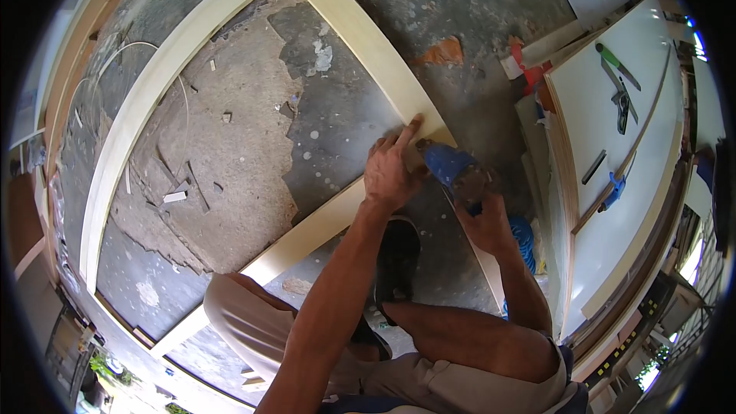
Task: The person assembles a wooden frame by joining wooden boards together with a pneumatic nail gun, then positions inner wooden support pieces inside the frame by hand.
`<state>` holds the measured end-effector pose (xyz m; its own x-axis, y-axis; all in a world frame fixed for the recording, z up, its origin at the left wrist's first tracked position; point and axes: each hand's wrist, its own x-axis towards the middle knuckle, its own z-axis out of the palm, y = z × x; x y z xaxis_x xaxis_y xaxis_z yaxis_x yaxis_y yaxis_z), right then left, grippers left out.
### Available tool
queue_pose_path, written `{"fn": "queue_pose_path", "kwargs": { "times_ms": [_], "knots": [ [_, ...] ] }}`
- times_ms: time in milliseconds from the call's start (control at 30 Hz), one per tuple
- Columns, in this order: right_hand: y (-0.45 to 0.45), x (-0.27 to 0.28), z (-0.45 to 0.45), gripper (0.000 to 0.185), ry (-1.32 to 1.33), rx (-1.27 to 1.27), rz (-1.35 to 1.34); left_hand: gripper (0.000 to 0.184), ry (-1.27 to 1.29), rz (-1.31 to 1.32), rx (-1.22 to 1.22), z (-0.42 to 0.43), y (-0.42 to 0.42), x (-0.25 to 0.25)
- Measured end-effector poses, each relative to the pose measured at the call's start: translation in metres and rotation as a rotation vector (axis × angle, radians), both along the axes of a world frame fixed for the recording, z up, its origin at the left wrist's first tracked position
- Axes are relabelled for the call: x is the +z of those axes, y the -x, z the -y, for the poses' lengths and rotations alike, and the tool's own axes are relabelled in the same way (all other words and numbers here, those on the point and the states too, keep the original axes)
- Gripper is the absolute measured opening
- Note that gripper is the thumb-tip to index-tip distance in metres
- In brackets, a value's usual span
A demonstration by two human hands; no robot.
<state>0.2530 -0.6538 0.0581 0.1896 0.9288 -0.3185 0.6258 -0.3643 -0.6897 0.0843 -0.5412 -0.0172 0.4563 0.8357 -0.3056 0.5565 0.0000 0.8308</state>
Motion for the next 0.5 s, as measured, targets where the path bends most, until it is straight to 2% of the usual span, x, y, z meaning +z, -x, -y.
{"fn": "queue_pose_path", "kwargs": {
  "times_ms": [67,133,167,300,400,500],
  "knots": [
    [0.001,0.001,0.000,0.030,0.012,-0.005,-0.008,0.096,-0.006,-0.017,-0.002,0.001,0.000,0.000],
    [0.000,0.002,0.002,0.025,0.067,-0.022,0.004,0.086,-0.098,0.000,0.030,0.001,-0.001,0.000],
    [0.000,0.002,0.002,0.020,0.118,-0.036,0.015,0.086,-0.098,0.002,0.029,0.000,-0.001,-0.001],
    [0.003,0.007,0.005,0.020,0.144,-0.033,0.041,0.089,-0.101,0.026,0.030,0.001,0.000,-0.002],
    [0.004,0.012,0.012,0.020,0.013,-0.082,-0.023,0.089,-0.105,0.018,0.032,0.000,0.000,-0.002],
    [-0.003,0.008,0.024,0.021,0.142,-0.077,0.011,0.088,-0.091,0.021,0.028,0.001,-0.001,0.000]
  ]
}}
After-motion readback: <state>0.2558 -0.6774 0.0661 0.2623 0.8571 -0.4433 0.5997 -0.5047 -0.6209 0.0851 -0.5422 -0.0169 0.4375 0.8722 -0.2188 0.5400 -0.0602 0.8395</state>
